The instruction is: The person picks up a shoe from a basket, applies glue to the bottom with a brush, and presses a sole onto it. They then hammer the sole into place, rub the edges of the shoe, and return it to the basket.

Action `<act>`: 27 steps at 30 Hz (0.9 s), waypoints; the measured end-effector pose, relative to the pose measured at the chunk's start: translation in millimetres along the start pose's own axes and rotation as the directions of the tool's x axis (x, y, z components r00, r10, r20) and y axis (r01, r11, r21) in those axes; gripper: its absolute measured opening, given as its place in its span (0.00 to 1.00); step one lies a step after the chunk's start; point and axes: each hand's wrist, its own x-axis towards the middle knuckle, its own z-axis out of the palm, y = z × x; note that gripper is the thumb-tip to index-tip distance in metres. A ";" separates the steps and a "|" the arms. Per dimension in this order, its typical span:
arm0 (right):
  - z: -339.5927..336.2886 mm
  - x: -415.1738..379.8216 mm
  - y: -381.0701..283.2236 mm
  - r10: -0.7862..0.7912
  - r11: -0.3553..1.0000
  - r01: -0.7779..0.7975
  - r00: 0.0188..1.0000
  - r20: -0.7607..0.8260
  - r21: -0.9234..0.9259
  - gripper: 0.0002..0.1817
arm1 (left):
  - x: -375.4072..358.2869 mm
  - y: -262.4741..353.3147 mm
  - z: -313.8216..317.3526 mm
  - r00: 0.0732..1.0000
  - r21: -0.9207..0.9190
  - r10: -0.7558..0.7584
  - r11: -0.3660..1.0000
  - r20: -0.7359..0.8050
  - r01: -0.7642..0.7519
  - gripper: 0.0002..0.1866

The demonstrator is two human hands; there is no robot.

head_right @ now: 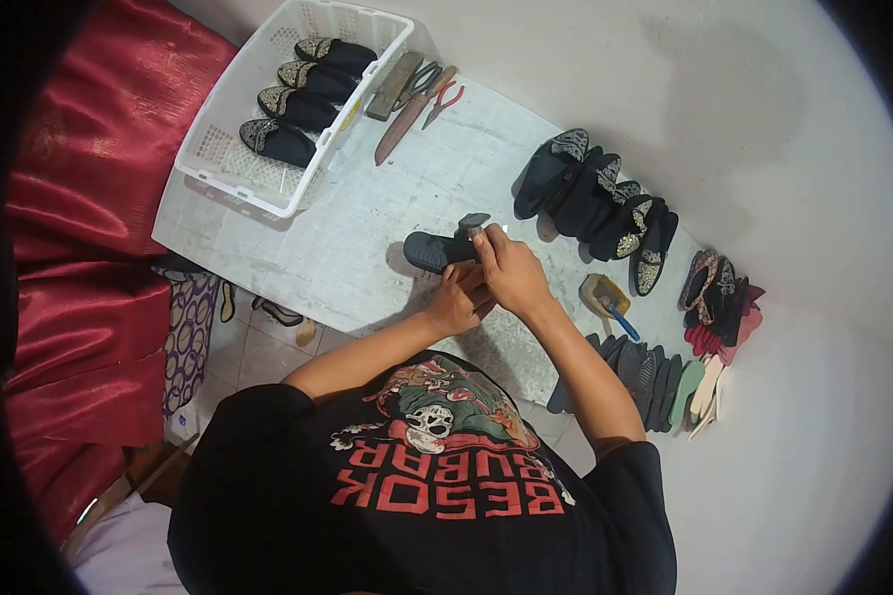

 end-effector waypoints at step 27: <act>-1.9 -8.4 12.2 -0.036 0.993 0.040 0.999 -0.034 0.110 0.24 | -3.7 0.6 5.0 0.999 0.060 -0.044 0.997 0.021 0.042 0.18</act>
